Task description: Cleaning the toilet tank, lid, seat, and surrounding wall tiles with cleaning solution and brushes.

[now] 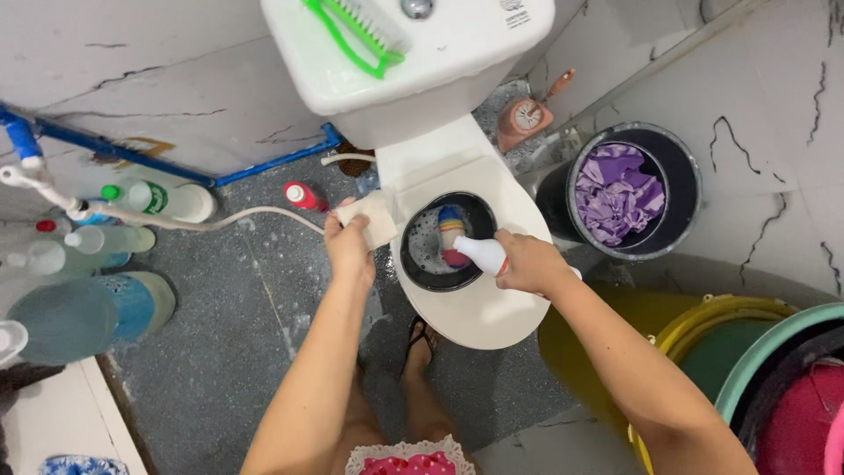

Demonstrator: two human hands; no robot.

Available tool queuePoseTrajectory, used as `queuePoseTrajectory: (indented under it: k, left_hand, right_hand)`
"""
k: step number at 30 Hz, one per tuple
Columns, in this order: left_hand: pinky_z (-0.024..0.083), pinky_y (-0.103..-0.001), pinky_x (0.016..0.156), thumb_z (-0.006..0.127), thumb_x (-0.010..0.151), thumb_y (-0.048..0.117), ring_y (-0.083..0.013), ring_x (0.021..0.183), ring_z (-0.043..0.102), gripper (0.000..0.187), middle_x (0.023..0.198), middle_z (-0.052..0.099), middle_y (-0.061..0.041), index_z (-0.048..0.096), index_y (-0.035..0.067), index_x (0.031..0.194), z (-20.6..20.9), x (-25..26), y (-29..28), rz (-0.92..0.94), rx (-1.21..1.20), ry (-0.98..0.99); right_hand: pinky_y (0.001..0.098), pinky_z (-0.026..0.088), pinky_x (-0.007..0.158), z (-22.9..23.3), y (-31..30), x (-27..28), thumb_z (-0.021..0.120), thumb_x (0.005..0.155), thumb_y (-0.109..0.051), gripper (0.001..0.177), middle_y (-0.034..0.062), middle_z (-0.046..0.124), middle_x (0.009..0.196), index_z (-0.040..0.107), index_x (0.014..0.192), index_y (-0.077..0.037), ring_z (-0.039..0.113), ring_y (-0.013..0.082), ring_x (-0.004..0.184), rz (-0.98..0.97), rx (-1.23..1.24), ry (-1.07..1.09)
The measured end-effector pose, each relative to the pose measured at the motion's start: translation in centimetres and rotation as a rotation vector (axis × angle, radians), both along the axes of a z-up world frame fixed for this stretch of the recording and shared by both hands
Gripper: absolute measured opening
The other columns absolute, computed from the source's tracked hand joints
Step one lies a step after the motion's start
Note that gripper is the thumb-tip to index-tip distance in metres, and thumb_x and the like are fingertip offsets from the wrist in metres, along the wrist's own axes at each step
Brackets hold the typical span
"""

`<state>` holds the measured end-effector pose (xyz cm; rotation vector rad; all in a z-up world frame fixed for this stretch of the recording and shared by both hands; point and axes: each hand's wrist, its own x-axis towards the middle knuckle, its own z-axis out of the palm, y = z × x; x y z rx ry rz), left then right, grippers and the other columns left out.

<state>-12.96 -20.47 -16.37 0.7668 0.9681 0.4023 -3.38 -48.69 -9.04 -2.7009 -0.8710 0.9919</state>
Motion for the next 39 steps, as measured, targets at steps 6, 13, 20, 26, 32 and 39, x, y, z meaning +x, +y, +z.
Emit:
queuePoseTrajectory:
  k: [6, 13, 20, 26, 32, 39]
  left_hand:
    - [0.062, -0.039, 0.086, 0.054, 0.087, -0.009, -0.0271, 0.102, 0.07, 0.042, 0.118, 0.066, -0.016, 0.054, 0.004, 0.128, -0.6, -1.4, 0.3, 0.028, -0.027, -0.044]
    - [0.063, -0.038, 0.085, 0.053, 0.087, -0.008, -0.0265, 0.102, 0.07, 0.043, 0.118, 0.066, -0.015, 0.054, 0.005, 0.128, -0.1, -2.5, 0.6, 0.057, -0.053, -0.011]
    - [0.062, -0.039, 0.086, 0.054, 0.087, -0.009, -0.0262, 0.102, 0.069, 0.043, 0.118, 0.065, -0.016, 0.055, 0.005, 0.128, -1.3, -2.8, 0.3, 0.066, -0.028, -0.033]
    - [0.061, -0.037, 0.085, 0.055, 0.087, -0.008, -0.0249, 0.102, 0.068, 0.042, 0.118, 0.065, -0.014, 0.055, 0.005, 0.127, -0.6, -2.2, -0.9, 0.039, -0.011, -0.02]
    - [0.06, -0.038, 0.082, 0.055, 0.086, -0.007, -0.0249, 0.1, 0.067, 0.036, 0.115, 0.065, -0.015, 0.056, 0.007, 0.119, 0.6, -0.7, -3.0, -0.026, -0.016, 0.015]
    - [0.055, -0.03, 0.086, 0.048, 0.077, -0.016, -0.0211, 0.103, 0.064, 0.034, 0.115, 0.068, -0.008, 0.053, 0.01, 0.097, 0.7, 1.4, -7.3, -0.214, 0.132, -0.034]
  right_hand:
    - [0.0463, 0.054, 0.087, -1.3, 1.5, -0.6, 0.082, 0.061, -0.029, 0.064, 0.0188, 0.071, 0.101, 0.058, 0.116, -0.009, 0.068, 0.0374, 0.1, 0.088, 0.002, -0.069]
    - [0.045, 0.055, 0.086, -1.1, 3.4, -0.9, 0.079, 0.064, -0.028, 0.058, 0.0167, 0.073, 0.099, 0.059, 0.115, -0.01, 0.069, 0.0356, 0.099, 0.117, -0.095, -0.051]
    - [0.0449, 0.055, 0.087, -1.1, 3.2, -0.8, 0.079, 0.064, -0.026, 0.06, 0.017, 0.072, 0.1, 0.058, 0.117, -0.008, 0.07, 0.036, 0.099, 0.11, -0.121, -0.042]
    - [0.0446, 0.054, 0.089, -0.2, 2.3, -1.1, 0.08, 0.062, -0.026, 0.063, 0.0177, 0.072, 0.103, 0.059, 0.119, -0.008, 0.069, 0.0367, 0.101, 0.029, -0.043, 0.003]
    - [0.0451, 0.053, 0.088, -2.7, -1.0, -1.6, 0.081, 0.059, -0.021, 0.069, 0.0192, 0.071, 0.107, 0.058, 0.122, -0.008, 0.068, 0.0384, 0.103, -0.169, 0.279, -0.025]
    - [0.0426, 0.056, 0.089, -9.8, -5.7, -3.7, 0.088, 0.062, -0.02, 0.076, 0.0228, 0.072, 0.11, 0.052, 0.128, -0.008, 0.072, 0.0372, 0.104, -0.69, 0.553, -0.204]
